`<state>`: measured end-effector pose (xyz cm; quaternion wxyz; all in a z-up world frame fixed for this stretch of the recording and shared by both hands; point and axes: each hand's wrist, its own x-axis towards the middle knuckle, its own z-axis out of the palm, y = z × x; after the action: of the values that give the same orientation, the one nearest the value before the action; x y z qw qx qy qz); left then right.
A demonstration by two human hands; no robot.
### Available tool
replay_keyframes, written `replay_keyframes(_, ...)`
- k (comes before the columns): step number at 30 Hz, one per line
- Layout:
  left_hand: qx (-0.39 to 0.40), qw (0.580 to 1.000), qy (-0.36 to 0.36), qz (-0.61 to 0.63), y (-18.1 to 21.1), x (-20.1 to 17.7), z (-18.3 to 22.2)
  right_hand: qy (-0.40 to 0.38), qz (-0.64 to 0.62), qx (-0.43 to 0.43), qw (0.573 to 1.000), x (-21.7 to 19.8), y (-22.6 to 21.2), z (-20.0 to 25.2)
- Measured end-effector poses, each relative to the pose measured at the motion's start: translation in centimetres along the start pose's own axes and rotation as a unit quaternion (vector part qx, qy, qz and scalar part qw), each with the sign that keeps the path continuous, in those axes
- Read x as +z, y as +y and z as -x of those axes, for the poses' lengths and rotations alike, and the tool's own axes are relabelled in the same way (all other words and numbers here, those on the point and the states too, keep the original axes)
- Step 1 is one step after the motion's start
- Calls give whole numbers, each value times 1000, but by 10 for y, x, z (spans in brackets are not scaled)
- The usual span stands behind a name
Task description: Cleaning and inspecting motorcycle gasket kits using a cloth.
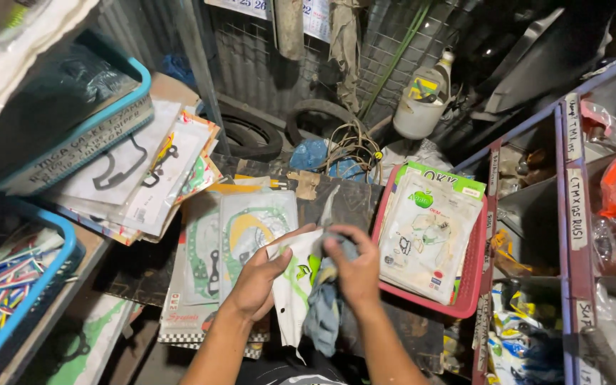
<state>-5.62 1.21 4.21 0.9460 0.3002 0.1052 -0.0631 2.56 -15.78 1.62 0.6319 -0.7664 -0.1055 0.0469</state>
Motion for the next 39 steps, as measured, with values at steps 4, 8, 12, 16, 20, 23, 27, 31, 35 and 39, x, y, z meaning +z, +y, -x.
replay_keyframes(4,14,999,-41,-11,19,-24,11,41,72,-159,984,47,-42,15)
replay_keyframes(8,-22,999,-36,-21,40,-38,20,99,119,-136,979,71,-45,18)
replay_keyframes(12,-36,996,-47,-67,54,-59,26,91,160,-145,972,89,-56,25)
replay_keyframes(16,-47,992,-95,-62,69,-62,34,145,147,-103,973,96,-55,27)
replay_keyframes(20,-9,995,-51,-81,62,-73,32,106,97,-115,983,104,-44,33)
replay_keyframes(23,37,991,-30,-128,52,-82,33,85,78,-105,988,97,-48,39)
replay_keyframes(27,69,970,-7,-235,61,-78,35,-64,137,-92,984,73,-56,33)
replay_keyframes(31,110,916,12,-386,68,-84,30,-53,150,-112,981,63,-27,29)
replay_keyframes(35,249,827,187,-467,63,-67,29,88,175,-144,970,56,-12,26)
replay_keyframes(39,313,841,232,-375,36,-39,25,212,194,-224,931,50,-20,35)
